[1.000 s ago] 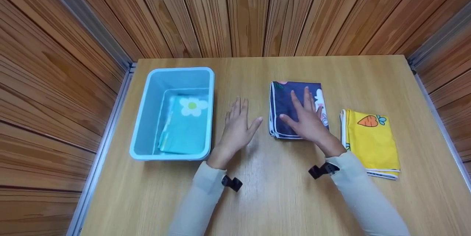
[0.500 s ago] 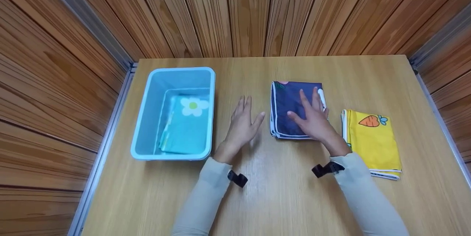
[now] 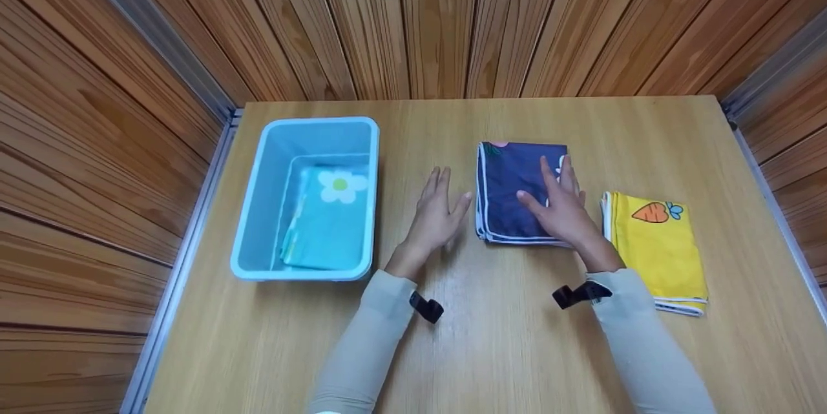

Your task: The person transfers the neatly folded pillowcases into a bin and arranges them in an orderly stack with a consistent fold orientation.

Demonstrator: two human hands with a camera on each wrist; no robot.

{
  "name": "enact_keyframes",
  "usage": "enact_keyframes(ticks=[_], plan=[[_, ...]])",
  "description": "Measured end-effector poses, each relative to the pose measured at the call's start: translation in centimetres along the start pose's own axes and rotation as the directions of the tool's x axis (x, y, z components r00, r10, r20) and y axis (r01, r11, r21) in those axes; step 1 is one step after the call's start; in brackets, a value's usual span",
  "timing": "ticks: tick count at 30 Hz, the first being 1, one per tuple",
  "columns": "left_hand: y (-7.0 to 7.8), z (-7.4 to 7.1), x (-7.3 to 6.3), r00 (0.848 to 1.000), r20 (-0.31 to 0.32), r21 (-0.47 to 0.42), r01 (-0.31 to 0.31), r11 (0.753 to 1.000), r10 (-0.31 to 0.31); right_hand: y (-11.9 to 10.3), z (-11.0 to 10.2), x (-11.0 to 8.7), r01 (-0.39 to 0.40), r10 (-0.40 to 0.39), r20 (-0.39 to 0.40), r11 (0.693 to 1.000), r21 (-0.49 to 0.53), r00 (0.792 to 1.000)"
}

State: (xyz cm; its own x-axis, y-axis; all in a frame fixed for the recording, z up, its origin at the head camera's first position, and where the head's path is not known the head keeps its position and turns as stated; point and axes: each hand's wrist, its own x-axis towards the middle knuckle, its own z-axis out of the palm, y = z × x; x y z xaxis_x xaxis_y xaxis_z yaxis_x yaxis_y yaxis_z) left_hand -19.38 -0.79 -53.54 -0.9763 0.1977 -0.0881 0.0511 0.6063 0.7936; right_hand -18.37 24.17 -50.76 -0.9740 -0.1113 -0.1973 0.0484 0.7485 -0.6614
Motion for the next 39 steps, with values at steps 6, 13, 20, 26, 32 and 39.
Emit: enact_keyframes(ticks=[6, 13, 20, 26, 32, 39], plan=[[-0.3, 0.7, 0.4, 1.0, -0.007, -0.044, -0.012, 0.999, 0.012, 0.6, -0.2, 0.1, -0.027, 0.027, -0.002, 0.999, 0.021, 1.0], [-0.7, 1.4, 0.9, 0.999, 0.014, -0.124, 0.036, 0.992, -0.035, 1.4, -0.4, 0.1, -0.048, 0.05, -0.027, 0.996, 0.074, 0.998], [-1.0, 2.5, 1.6, 0.996, 0.035, -0.179, 0.084, 0.98, -0.079, 2.5, -0.2, 0.4, -0.096, 0.101, -0.033, 0.985, 0.141, 0.994], [-1.0, 3.1, 2.3, 0.994, 0.036, -0.184, 0.11, 0.977, -0.105, 3.5, 0.1, 0.9, -0.129, 0.141, -0.056, 0.975, 0.183, 0.988], [-0.9, 3.7, 2.6, 0.995, 0.033, -0.192, 0.098, 0.977, -0.093, 4.8, 0.5, 1.4, -0.173, 0.19, -0.076, 0.967, 0.186, 0.979], [-1.0, 4.4, 2.9, 0.993, 0.042, -0.23, 0.119, 0.966, -0.112, 5.6, 0.7, 1.6, -0.188, 0.207, -0.079, 0.961, 0.202, 0.975]])
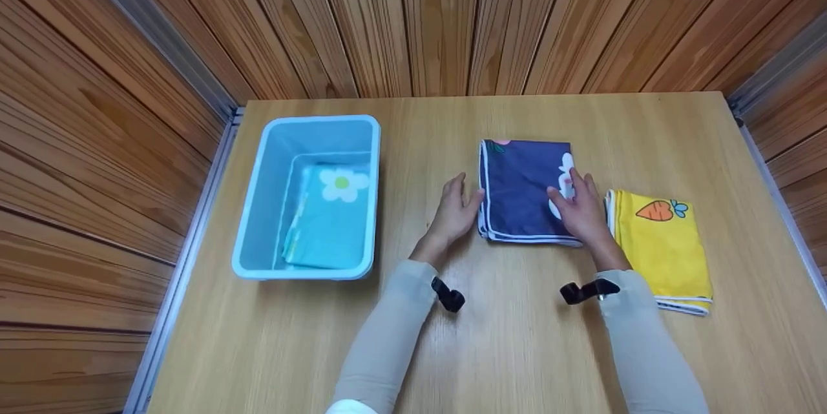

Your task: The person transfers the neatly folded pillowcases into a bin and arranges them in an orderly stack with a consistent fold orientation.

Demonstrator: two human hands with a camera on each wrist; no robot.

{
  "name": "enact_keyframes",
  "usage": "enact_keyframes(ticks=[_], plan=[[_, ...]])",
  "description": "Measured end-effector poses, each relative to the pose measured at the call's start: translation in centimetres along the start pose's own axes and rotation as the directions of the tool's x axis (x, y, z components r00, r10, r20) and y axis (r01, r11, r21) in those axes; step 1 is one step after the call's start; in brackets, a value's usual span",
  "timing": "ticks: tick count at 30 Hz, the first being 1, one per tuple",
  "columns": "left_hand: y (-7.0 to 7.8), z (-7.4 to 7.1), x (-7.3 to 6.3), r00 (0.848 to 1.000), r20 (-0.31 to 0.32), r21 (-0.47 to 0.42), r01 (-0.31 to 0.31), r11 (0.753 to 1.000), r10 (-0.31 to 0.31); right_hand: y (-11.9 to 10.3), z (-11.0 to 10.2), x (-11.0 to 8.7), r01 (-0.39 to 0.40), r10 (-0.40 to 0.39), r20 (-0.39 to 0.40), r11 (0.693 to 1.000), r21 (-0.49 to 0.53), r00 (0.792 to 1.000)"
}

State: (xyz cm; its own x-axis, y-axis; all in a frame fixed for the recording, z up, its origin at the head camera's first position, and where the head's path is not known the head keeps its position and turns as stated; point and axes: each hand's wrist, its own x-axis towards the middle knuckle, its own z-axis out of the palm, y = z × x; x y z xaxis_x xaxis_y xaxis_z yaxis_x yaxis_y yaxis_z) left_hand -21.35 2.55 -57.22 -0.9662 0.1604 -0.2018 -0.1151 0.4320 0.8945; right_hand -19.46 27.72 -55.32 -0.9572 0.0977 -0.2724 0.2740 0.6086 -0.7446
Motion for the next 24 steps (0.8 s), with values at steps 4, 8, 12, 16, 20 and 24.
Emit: enact_keyframes(ticks=[4, 8, 12, 16, 20, 24], plan=[[-0.4, 0.0, 0.2, 1.0, -0.006, -0.043, -0.004, 0.999, 0.004, 0.2, 0.1, 0.1, -0.005, 0.005, -0.005, 1.0, 0.003, 1.0], [-0.7, 0.1, 0.4, 1.0, -0.021, -0.069, 0.0, 0.998, -0.001, 0.5, 0.2, 0.1, -0.017, 0.017, -0.011, 1.0, -0.005, 1.0], [-0.9, 0.2, 0.7, 0.999, -0.036, -0.065, -0.015, 0.998, 0.013, 0.9, 0.3, 0.2, -0.016, 0.015, -0.022, 1.0, -0.012, 1.0], [-0.9, 0.2, 0.9, 0.998, -0.06, -0.051, -0.016, 0.999, 0.013, 1.4, 0.4, 0.3, 0.029, -0.029, -0.059, 1.0, -0.002, 0.998], [-0.9, 0.3, 1.1, 0.998, -0.07, -0.061, -0.003, 0.998, -0.001, 1.8, 0.5, 0.5, 0.07, -0.069, -0.101, 0.998, 0.007, 0.993], [-0.8, 0.5, 1.3, 0.997, -0.079, -0.074, -0.017, 0.997, 0.011, 2.0, 0.6, 0.5, 0.079, -0.076, -0.129, 0.997, 0.022, 0.989]])
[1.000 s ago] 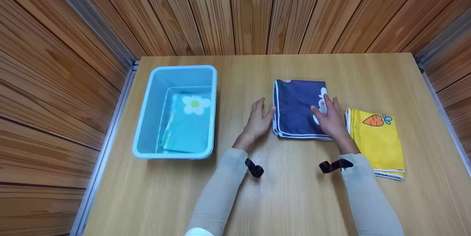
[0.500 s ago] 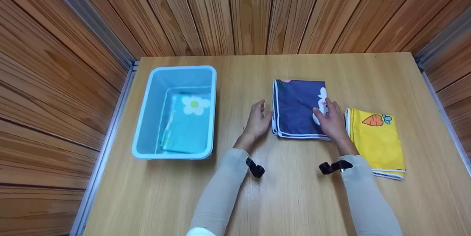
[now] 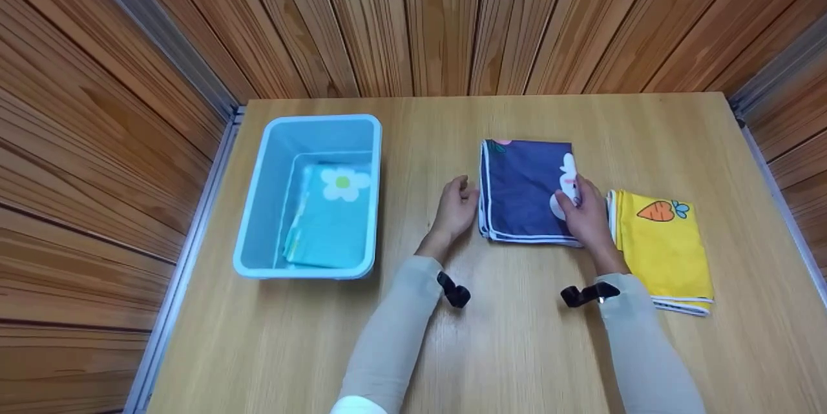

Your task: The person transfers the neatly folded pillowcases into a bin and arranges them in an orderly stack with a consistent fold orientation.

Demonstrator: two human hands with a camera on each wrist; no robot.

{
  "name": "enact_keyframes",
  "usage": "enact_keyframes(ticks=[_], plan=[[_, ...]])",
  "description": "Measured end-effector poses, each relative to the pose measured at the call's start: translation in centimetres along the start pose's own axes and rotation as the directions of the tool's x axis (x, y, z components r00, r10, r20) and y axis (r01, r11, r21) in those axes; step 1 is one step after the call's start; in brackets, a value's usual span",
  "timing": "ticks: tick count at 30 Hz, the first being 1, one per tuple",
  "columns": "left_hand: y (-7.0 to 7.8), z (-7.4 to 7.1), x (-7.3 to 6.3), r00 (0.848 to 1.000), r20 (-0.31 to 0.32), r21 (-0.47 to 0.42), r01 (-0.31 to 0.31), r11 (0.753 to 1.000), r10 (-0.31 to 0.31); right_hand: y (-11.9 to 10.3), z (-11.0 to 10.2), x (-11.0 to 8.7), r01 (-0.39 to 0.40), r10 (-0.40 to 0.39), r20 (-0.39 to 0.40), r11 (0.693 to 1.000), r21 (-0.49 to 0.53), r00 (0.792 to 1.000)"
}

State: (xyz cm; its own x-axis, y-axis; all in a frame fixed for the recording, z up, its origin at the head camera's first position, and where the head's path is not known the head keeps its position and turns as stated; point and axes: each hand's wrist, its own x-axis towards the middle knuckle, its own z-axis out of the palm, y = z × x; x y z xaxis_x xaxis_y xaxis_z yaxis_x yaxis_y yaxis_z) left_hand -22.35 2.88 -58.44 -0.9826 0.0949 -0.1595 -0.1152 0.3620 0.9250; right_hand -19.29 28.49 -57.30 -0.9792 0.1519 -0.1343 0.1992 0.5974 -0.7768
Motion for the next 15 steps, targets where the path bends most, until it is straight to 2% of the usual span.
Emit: enact_keyframes(ticks=[4, 10, 15], plan=[[0.2, 0.4, 0.0, 1.0, -0.007, -0.032, 0.009, 0.999, -0.01, 0.0, 0.0, -0.1, -0.018, 0.018, 0.003, 1.0, 0.009, 1.0], [0.5, 1.0, 0.0, 1.0, 0.015, -0.106, 0.022, 0.994, -0.02, -0.2, 0.0, -0.2, -0.047, 0.047, 0.012, 0.999, 0.014, 0.999], [0.8, 1.2, -0.1, 1.0, 0.007, -0.115, 0.023, 0.993, -0.023, -0.5, 0.0, -0.3, -0.062, 0.062, 0.026, 0.998, 0.028, 0.998]])
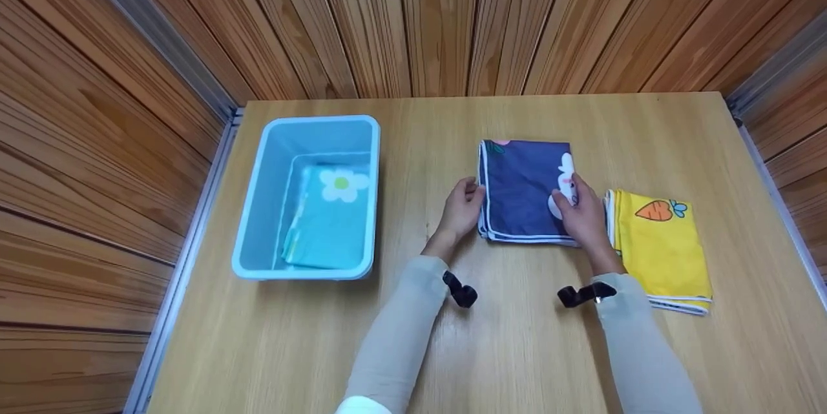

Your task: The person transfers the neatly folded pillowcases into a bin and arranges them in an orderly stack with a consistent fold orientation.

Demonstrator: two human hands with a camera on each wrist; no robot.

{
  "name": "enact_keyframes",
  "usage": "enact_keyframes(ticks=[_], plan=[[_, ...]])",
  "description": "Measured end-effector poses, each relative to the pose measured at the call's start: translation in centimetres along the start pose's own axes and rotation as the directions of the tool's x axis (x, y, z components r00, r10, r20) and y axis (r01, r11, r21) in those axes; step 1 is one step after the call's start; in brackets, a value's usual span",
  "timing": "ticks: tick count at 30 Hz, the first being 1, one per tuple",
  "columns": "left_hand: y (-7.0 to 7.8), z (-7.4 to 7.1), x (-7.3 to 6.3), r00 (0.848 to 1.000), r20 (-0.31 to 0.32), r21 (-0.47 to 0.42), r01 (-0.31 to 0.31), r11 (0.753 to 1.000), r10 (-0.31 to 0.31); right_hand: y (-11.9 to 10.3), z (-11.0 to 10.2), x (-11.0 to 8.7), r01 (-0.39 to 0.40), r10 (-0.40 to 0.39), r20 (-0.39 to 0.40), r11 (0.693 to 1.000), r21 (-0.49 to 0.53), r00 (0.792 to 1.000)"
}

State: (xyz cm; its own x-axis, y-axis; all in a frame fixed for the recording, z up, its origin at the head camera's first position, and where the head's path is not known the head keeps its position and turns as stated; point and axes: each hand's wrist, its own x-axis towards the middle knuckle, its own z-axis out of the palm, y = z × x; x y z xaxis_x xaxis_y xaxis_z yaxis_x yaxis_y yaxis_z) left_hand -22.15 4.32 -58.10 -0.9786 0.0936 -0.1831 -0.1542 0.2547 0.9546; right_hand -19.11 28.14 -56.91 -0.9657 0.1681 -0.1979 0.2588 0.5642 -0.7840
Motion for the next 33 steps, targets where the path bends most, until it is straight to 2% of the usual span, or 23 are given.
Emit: enact_keyframes(ticks=[9, 12, 14, 17, 21, 23, 29, 33], plan=[[0.3, 0.2, 0.2, 0.997, -0.011, -0.045, 0.071, 0.996, -0.072, 0.0, 0.2, 0.2, -0.025, 0.025, -0.007, 0.997, 0.073, 1.0], [0.4, 0.3, 0.3, 0.997, -0.02, -0.049, 0.078, 0.996, -0.079, -0.2, 0.1, 0.3, -0.051, 0.052, -0.003, 0.986, 0.158, 0.999], [0.5, 0.4, 0.4, 0.996, -0.03, -0.059, 0.082, 0.995, -0.084, -0.4, -0.1, 0.5, -0.079, 0.08, 0.004, 0.968, 0.236, 0.997], [0.7, 0.5, 0.5, 0.994, -0.046, -0.09, 0.094, 0.992, -0.099, -0.8, -0.4, 0.7, -0.137, 0.137, 0.027, 0.919, 0.369, 0.99], [1.0, 0.6, 0.6, 0.989, -0.057, -0.126, 0.13, 0.984, -0.138, -1.1, -0.8, 0.8, -0.2, 0.196, 0.055, 0.876, 0.439, 0.979], [1.0, 0.7, 0.6, 0.986, -0.058, -0.137, 0.146, 0.98, -0.155, -1.3, -0.9, 0.8, -0.209, 0.206, 0.054, 0.872, 0.443, 0.977], [1.4, 0.8, 0.5, 0.977, -0.064, -0.159, 0.193, 0.968, -0.205, -1.9, -1.0, 0.6, -0.203, 0.197, 0.059, 0.888, 0.413, 0.979], [1.8, 0.9, 0.5, 0.975, -0.078, -0.183, 0.193, 0.964, -0.21, -2.3, -1.2, 0.5, -0.186, 0.169, 0.077, 0.886, 0.425, 0.983]])
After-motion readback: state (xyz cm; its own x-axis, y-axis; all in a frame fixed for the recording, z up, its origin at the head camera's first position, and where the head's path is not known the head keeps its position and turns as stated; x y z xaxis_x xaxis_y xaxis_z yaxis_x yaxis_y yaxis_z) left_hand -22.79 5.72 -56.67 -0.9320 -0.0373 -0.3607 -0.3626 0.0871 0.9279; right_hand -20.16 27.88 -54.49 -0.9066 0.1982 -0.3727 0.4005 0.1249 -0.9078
